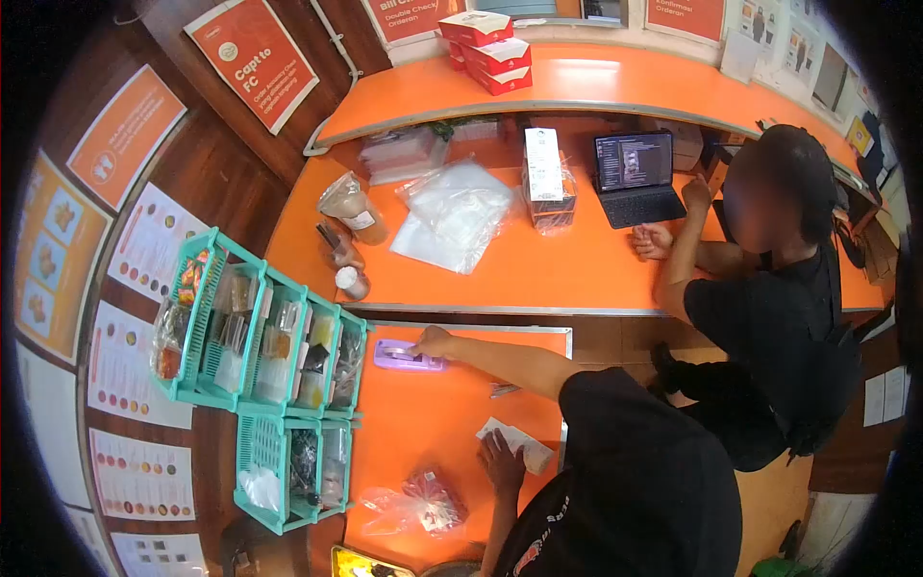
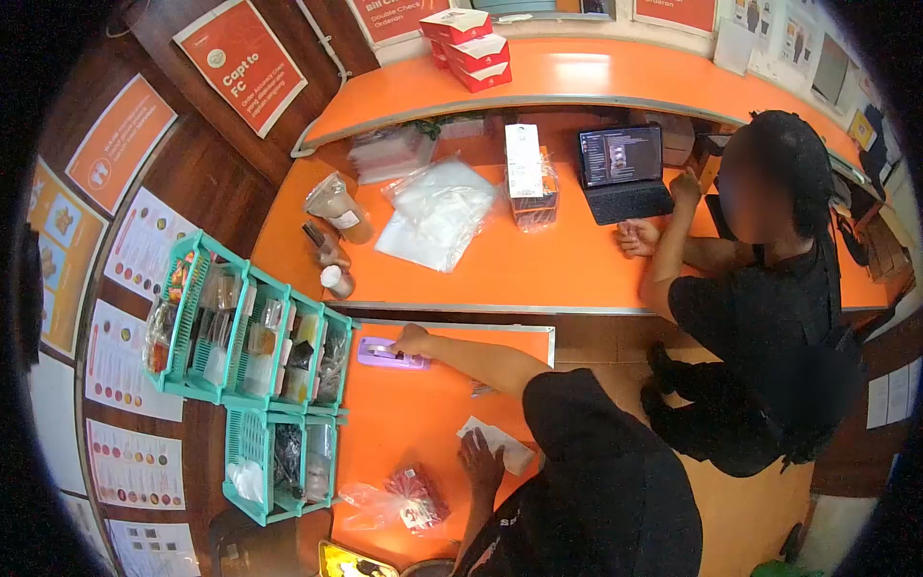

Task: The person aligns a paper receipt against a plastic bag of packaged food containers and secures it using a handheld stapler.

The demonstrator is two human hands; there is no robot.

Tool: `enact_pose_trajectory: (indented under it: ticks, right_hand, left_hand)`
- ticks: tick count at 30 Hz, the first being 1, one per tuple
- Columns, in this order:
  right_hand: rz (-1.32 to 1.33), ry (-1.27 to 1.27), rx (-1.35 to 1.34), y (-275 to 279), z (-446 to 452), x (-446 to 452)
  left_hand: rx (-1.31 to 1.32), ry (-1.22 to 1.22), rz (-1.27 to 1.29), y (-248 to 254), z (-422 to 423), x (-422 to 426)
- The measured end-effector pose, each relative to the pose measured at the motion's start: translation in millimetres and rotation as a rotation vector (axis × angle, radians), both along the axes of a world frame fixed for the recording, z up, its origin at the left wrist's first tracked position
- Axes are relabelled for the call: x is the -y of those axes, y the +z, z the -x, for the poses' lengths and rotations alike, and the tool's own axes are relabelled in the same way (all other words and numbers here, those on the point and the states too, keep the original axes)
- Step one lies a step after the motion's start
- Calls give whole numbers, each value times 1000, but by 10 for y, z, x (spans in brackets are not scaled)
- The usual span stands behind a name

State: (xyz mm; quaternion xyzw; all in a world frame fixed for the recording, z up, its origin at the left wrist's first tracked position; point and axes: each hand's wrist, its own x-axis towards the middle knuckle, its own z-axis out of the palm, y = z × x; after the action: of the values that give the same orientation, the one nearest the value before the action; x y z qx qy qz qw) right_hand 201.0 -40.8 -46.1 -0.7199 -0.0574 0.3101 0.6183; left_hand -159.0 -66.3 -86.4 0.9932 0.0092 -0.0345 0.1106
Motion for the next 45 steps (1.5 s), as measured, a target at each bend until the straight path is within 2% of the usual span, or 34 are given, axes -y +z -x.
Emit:
enact_pose_trajectory:
  ticks: [3,4,6,8,12,14,16,18,21,23,25,26,28,29,30,32,33,34,35,36,37,38,39,41,43,45]
  right_hand:
    - [91,100,82,96,63,189]
    - [241,189,124,184,112,324]
    - [200,186,166,-214,132,417]
    - [53,111,229,-286,204,527]
    - [66,70,393,-475,191,510]
    - [288,221,427,-309,156,510]
    - [383,189,486,96,286,588]
    - [565,182,678,184,350,561]
    - [590,231,721,10,286,487]
    - [537,214,697,102,322,572]
    - [488,218,506,114,311,589]
    - [490,227,504,72,295,574]
    - [453,160,679,-83,309,545]
    - [431,182,621,-122,275,566]
    - [402,172,731,-237,258,576]
    - [361,155,695,-331,216,546]
    - [461,135,797,-702,124,448]
    - [587,201,710,-275,235,473]
    - [688,212,743,-122,303,459]
    - [858,188,848,-56,313,431]
    - [1000,313,994,-124,323,487]
    - [949,214,1008,-354,368,552]
    - [939,230,1016,-327,432,632]
    - [679,392,1027,-97,670,802]
    - [498,512,880,108,1056,984]
    - [417,691,559,1,1358,1125]
  left_hand:
    - [1,-9,-15,-7,-10,21]
    - [-5,-7,-25,-6,5,27]
    - [-11,-17,0,37,7,12]
    - [-14,-27,22,65,-18,-13]
    - [20,-38,41,75,8,8]
    - [15,-30,22,56,0,0]
    - [-55,-32,49,21,-26,-45]
    - [-29,-40,69,-33,-14,-91]
    - [-4,-51,83,-75,4,-108]
    - [0,-24,94,-89,8,-114]
    - [-15,-10,100,-88,-1,-121]
    - [-33,-5,105,-83,-9,-114]
    - [16,-6,164,-97,11,-124]
    - [72,-7,216,-128,32,-133]
    - [23,20,202,-188,20,-151]
    - [127,-16,278,-305,10,-201]
    - [3,30,244,-59,-33,-155]
    - [43,23,261,-118,-14,-185]
    - [62,42,228,-62,-11,-163]
    - [51,56,267,131,-74,-156]
    - [50,112,279,114,-84,-151]
    - [44,115,287,100,-76,-155]
    - [43,99,285,105,-79,-166]
    - [63,131,227,18,-120,-194]
    - [4,146,329,35,-112,-178]
    - [-40,164,315,57,-142,-184]
